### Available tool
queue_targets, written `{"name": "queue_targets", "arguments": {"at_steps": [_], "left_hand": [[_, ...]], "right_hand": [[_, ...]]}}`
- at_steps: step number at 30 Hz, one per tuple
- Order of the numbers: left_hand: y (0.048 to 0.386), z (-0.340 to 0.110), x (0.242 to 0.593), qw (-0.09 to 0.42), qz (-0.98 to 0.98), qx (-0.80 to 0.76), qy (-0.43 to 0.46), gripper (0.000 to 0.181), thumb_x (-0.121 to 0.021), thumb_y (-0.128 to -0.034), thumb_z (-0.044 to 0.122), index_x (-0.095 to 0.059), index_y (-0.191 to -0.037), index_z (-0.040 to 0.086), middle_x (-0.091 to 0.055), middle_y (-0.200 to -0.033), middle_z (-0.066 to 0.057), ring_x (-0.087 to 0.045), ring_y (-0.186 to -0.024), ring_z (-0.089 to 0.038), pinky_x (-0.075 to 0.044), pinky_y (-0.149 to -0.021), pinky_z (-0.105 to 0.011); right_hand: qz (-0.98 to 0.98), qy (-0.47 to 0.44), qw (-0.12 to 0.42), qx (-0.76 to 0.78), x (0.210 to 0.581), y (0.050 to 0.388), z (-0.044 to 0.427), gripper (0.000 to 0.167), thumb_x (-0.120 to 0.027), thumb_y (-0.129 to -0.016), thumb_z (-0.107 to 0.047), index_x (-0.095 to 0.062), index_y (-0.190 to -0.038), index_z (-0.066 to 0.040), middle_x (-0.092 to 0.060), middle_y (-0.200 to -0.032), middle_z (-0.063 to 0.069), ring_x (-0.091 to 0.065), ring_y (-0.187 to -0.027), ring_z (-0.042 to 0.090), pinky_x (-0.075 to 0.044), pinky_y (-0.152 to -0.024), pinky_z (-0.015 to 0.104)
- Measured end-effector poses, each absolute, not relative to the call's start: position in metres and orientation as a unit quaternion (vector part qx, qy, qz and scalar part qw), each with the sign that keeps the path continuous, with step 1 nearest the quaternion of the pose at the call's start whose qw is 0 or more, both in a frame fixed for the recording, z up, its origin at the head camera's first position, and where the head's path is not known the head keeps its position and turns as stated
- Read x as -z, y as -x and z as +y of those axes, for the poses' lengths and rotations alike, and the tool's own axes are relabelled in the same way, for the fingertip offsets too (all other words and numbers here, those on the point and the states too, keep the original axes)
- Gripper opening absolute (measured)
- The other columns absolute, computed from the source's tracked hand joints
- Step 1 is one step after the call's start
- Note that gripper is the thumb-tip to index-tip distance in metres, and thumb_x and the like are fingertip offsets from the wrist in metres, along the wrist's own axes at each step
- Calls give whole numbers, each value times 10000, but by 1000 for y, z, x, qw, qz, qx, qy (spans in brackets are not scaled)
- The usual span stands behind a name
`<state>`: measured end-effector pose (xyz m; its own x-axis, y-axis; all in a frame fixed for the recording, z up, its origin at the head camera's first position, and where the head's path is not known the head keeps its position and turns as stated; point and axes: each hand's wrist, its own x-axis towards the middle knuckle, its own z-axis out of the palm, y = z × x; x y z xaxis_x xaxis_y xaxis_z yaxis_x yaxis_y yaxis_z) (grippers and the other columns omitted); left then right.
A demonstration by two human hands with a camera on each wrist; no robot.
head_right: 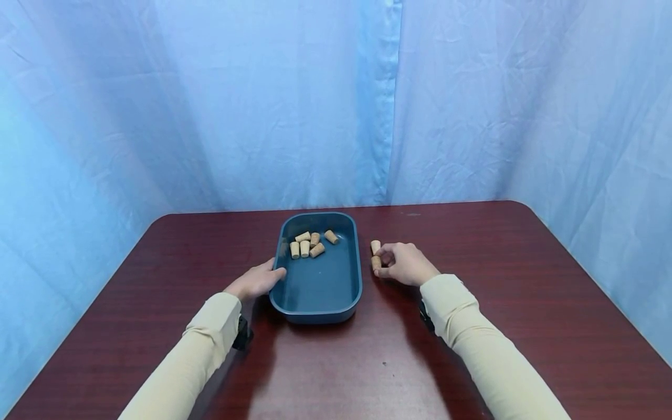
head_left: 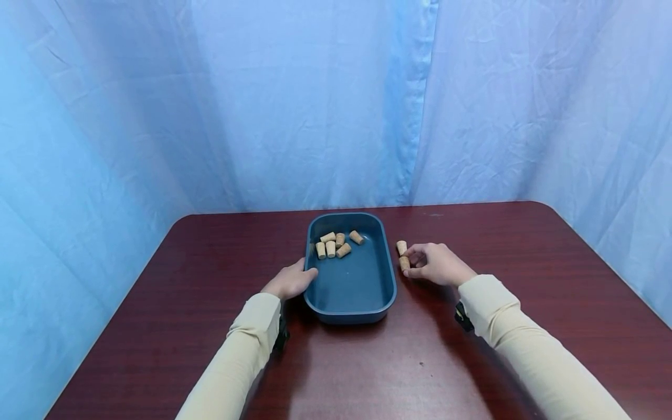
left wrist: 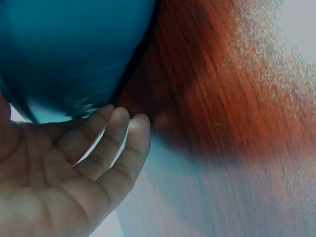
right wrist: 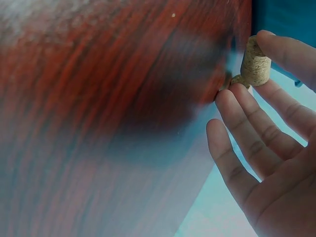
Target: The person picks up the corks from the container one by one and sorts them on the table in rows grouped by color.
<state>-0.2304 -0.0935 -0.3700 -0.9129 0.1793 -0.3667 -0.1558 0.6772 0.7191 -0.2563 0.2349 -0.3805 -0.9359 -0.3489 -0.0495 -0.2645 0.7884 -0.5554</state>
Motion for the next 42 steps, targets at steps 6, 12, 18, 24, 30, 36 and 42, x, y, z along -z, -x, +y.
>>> {"name": "queue_targets", "arguments": {"at_steps": [6,12,18,24,30,36,42], "left_hand": [[230,-93,369,211,891,-403,-6,598,-366,-1082,254,-216,-1625,54,-379,-1576,-237,-414,-1402,-412,-327,-1135,-564],[230,-94,367,217,890,-401,-4,603,-366,-1085,257,-201,-1629,56,-360,-1589,-231,-401,-1413,-407,-316,-1143,-562],[230,-95,369,214,889,-404,-4,605,-367,-1081,256,-208,-1624,44,-371,-1579,-237,-423,-1392,-405,-328,-1135,-562],[229,-95,369,212,890,-404,-4,607,-370,-1080,258,-209,-1624,43,-376,-1575,-241,-428,-1387,-408,-333,-1130,-564],[229,-93,368,215,887,-408,-1,608,-371,-1081,264,-206,-1627,53,-363,-1586,-234,-410,-1403,-406,-321,-1138,-566],[230,-96,369,216,888,-406,3,609,-377,-1076,267,-220,-1623,49,-365,-1584,-235,-413,-1396,-410,-328,-1132,-569],[231,-95,369,212,891,-402,-4,613,-372,-1073,266,-220,-1620,35,-363,-1582,-243,-400,-1410,-414,-331,-1132,-561]], "right_hand": [[945,161,72,275,382,256,234,333,-774,-892,-125,-690,-1174,31,-710,-1035,125,-657,-954,273,-549,-891,453],[949,161,75,260,382,253,233,322,-786,-884,-127,-696,-1153,25,-694,-1006,103,-638,-943,259,-544,-883,454],[953,168,66,243,384,253,232,319,-807,-862,-121,-701,-1128,19,-682,-983,95,-623,-926,255,-538,-871,463],[955,169,67,235,383,252,231,344,-820,-850,-123,-694,-1136,20,-672,-984,97,-611,-922,257,-537,-862,464],[955,176,55,231,384,251,233,344,-825,-838,-118,-698,-1121,30,-674,-958,94,-617,-905,258,-533,-851,463],[951,174,61,248,384,251,233,392,-829,-840,-140,-697,-1168,29,-687,-1000,106,-628,-939,271,-541,-869,465],[940,165,79,289,377,252,239,451,-815,-865,-170,-676,-1249,22,-704,-1117,153,-657,-1014,309,-555,-890,464]]}}
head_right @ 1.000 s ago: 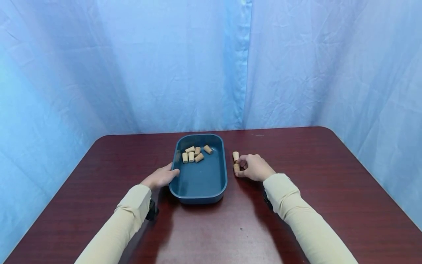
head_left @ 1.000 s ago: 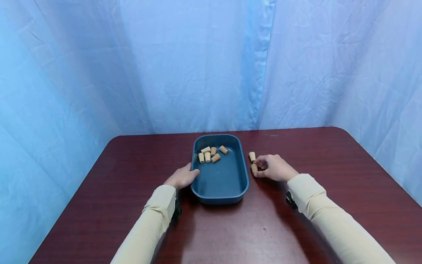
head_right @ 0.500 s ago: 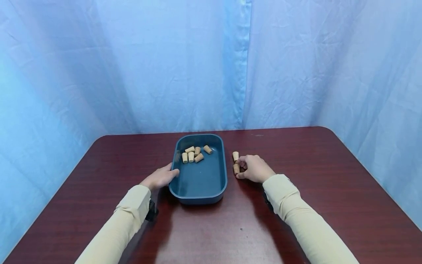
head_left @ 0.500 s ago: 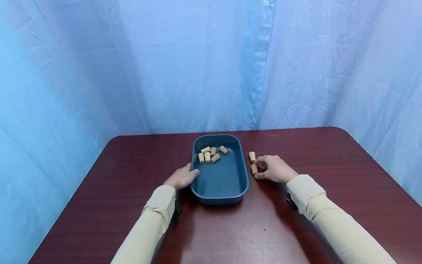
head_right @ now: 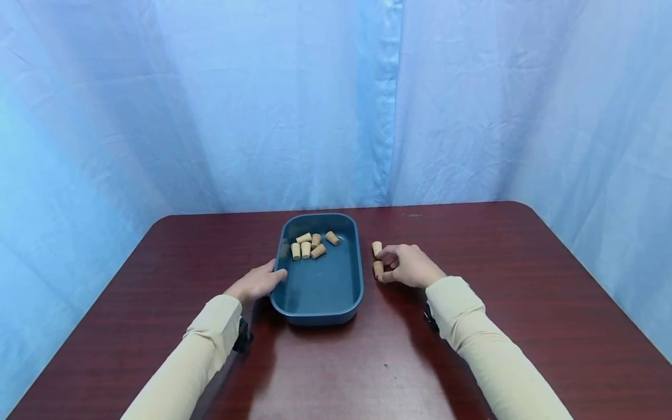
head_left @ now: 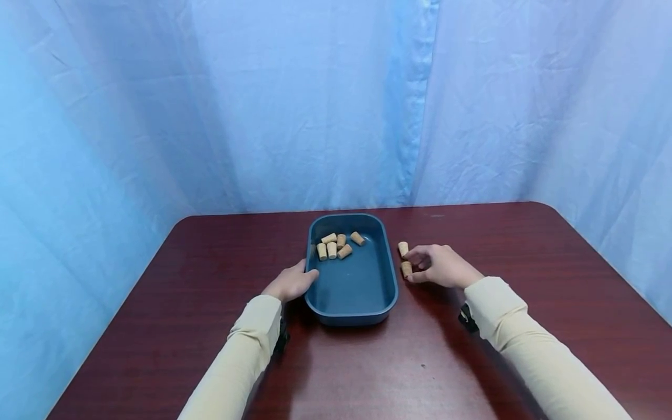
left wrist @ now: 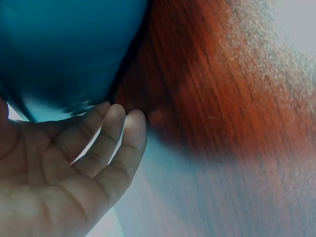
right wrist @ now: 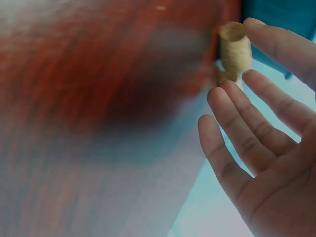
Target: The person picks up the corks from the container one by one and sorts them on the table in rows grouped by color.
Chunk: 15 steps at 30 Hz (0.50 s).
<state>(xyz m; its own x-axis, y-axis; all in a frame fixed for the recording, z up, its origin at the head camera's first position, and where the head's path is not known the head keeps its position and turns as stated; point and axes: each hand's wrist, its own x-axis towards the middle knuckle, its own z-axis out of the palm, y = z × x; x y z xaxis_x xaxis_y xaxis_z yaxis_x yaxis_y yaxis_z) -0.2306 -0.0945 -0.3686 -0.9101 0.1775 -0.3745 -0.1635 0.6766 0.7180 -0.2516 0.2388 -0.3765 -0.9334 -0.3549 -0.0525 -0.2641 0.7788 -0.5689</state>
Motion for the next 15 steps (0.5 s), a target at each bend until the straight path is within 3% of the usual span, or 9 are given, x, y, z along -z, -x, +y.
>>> {"name": "queue_targets", "arguments": {"at_steps": [7,15], "left_hand": [[230,-93,370,211,892,-401,-7,607,-370,-1085,258,-201,-1622,30,-337,-1598,-240,-364,-1440,-407,-312,-1150,-548],[232,-94,372,212,892,-400,-5,611,-370,-1088,266,-197,-1621,23,-346,-1592,-244,-380,-1431,-404,-318,-1147,-545]], "right_hand": [[928,178,38,324,362,252,242,384,-750,-921,-150,-671,-1242,45,-730,-1089,156,-695,-1006,308,-549,-887,477],[923,167,12,347,347,252,227,319,-700,-971,-207,-705,-1238,-33,-728,-1087,102,-688,-1009,280,-540,-891,487]]}}
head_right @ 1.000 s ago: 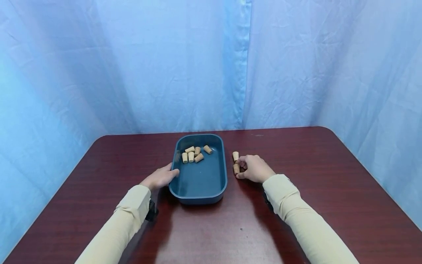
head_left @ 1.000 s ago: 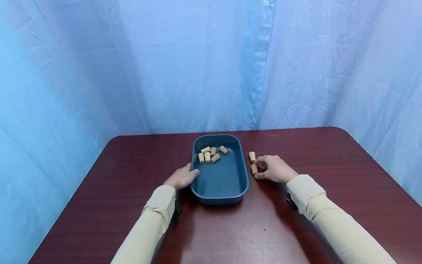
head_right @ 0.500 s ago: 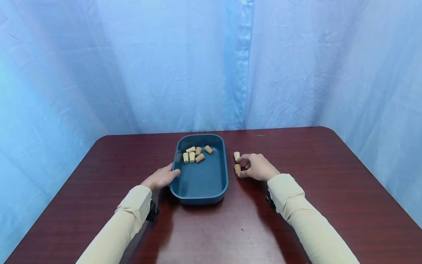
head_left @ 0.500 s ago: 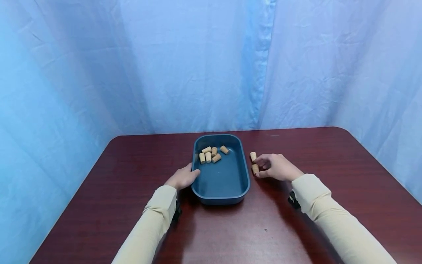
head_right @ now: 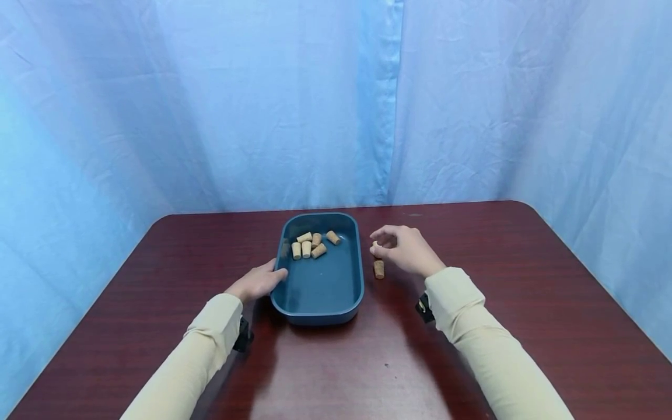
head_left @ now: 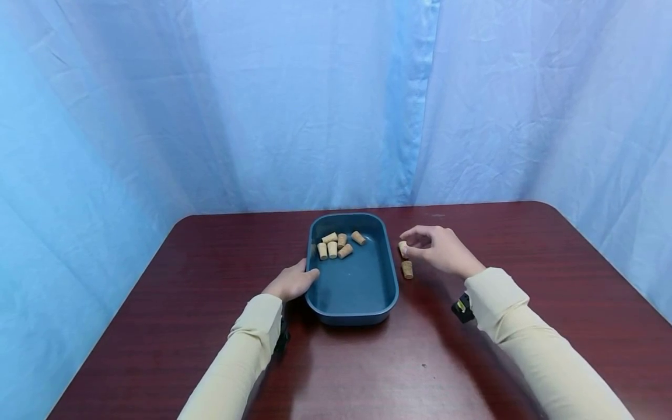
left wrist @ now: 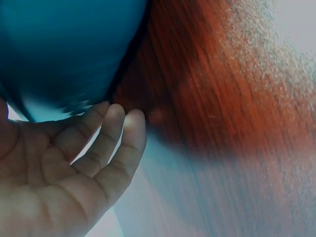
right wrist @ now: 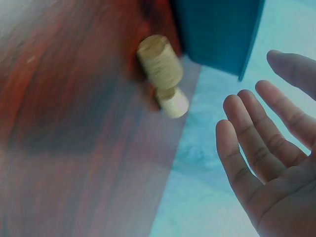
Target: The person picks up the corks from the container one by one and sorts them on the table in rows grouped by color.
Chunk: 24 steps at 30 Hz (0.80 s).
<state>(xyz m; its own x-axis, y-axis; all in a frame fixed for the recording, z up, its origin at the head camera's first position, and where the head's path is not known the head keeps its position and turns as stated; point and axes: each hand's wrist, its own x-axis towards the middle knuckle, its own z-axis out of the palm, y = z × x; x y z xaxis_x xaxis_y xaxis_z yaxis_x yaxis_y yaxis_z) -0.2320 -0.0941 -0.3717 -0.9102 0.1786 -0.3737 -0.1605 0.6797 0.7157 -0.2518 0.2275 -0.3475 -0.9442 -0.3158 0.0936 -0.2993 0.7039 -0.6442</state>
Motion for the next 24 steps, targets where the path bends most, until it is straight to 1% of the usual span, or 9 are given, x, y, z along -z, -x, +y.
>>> {"name": "queue_targets", "arguments": {"at_steps": [6,14,17,24], "left_hand": [[232,-94,372,213,892,-399,-6,611,-368,-1089,270,-195,-1620,21,-336,-1597,-245,-369,-1437,-408,-317,-1146,-548],[234,-89,370,213,895,-392,-6,617,-368,-1085,272,-196,-1619,15,-344,-1593,-245,-383,-1430,-404,-323,-1144,-541],[234,-88,369,212,896,-390,-6,617,-371,-1083,273,-201,-1618,17,-352,-1588,-247,-390,-1424,-405,-328,-1141,-540],[233,-85,370,208,893,-399,-4,614,-372,-1086,274,-203,-1619,19,-338,-1596,-244,-380,-1429,-408,-329,-1139,-546]], "right_hand": [[922,177,4,344,334,256,213,296,-690,-983,-189,-701,-1241,-45,-717,-1118,121,-682,-1013,288,-556,-860,470],[918,194,14,344,314,259,197,326,-665,-1000,-205,-680,-1279,-38,-697,-1163,124,-658,-1040,276,-533,-890,478],[919,195,15,342,309,262,189,314,-671,-995,-198,-686,-1272,-52,-697,-1154,121,-655,-1021,267,-534,-870,462],[920,197,17,338,303,272,169,294,-664,-999,-180,-694,-1257,-42,-702,-1117,124,-649,-1000,273,-537,-853,455]]}}
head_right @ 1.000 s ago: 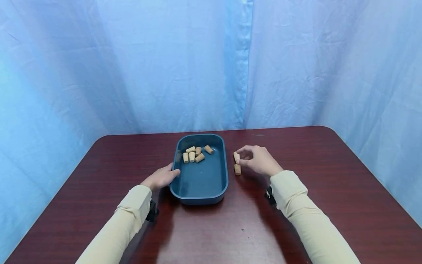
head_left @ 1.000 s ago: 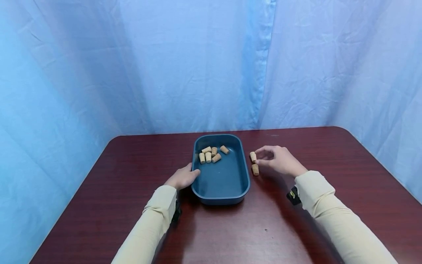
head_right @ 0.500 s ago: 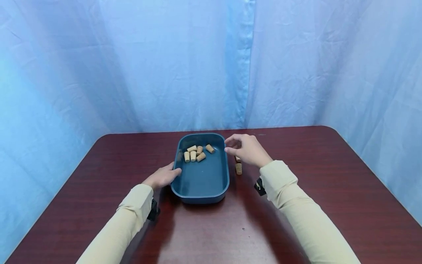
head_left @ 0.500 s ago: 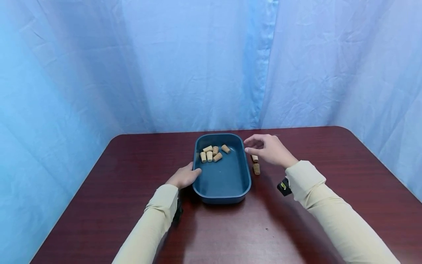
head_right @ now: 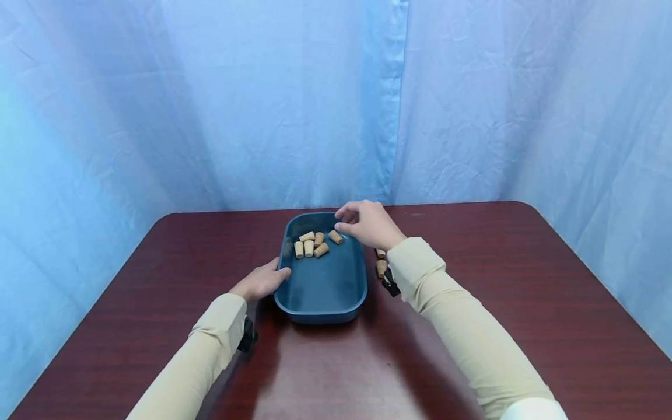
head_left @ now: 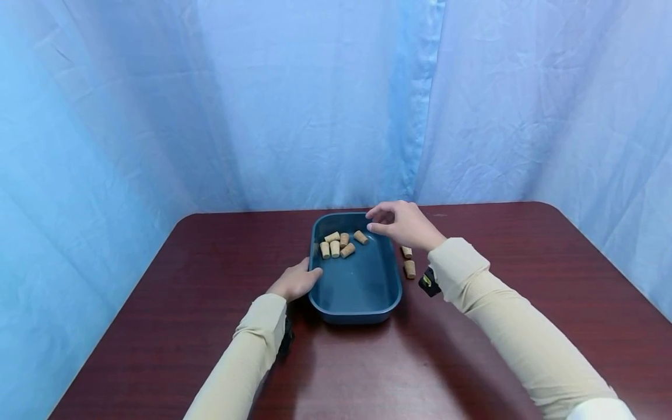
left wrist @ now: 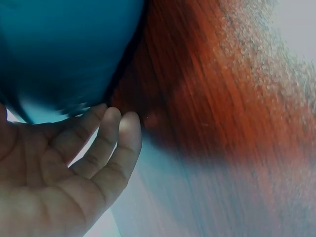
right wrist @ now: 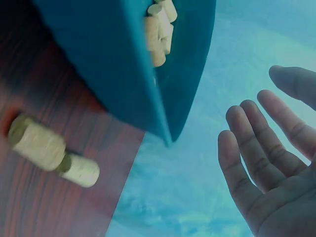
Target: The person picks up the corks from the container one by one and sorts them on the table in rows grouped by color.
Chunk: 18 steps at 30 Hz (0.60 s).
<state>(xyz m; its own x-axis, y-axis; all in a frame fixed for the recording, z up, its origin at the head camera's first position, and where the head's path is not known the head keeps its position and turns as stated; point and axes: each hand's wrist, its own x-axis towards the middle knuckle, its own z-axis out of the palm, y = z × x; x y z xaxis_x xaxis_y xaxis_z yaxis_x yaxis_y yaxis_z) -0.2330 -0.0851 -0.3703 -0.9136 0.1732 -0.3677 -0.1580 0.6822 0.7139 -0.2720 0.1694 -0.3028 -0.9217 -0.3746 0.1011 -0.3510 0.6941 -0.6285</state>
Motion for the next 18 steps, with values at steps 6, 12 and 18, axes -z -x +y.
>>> {"name": "queue_targets", "arguments": {"at_steps": [6,12,18], "left_hand": [[231,-84,373,205,895,-396,-2,617,-381,-1084,280,-216,-1615,14,-341,-1597,-237,-380,-1430,-401,-329,-1140,-547],[231,-82,373,200,898,-391,3,621,-383,-1078,284,-224,-1611,7,-342,-1596,-239,-370,-1438,-405,-321,-1144,-551],[230,-78,373,206,897,-392,2,625,-386,-1086,289,-217,-1607,-12,-320,-1607,-238,-334,-1459,-403,-296,-1157,-557]], "right_hand": [[917,181,37,352,300,279,150,285,-658,-1006,-186,-699,-1254,-53,-697,-1116,119,-633,-1020,280,-524,-866,452],[910,182,64,367,302,287,135,294,-650,-1010,-181,-692,-1266,-41,-692,-1140,135,-634,-1043,291,-520,-891,451],[905,170,95,377,308,290,125,328,-650,-1008,-161,-670,-1296,-6,-685,-1131,144,-635,-1045,324,-525,-883,432]]}}
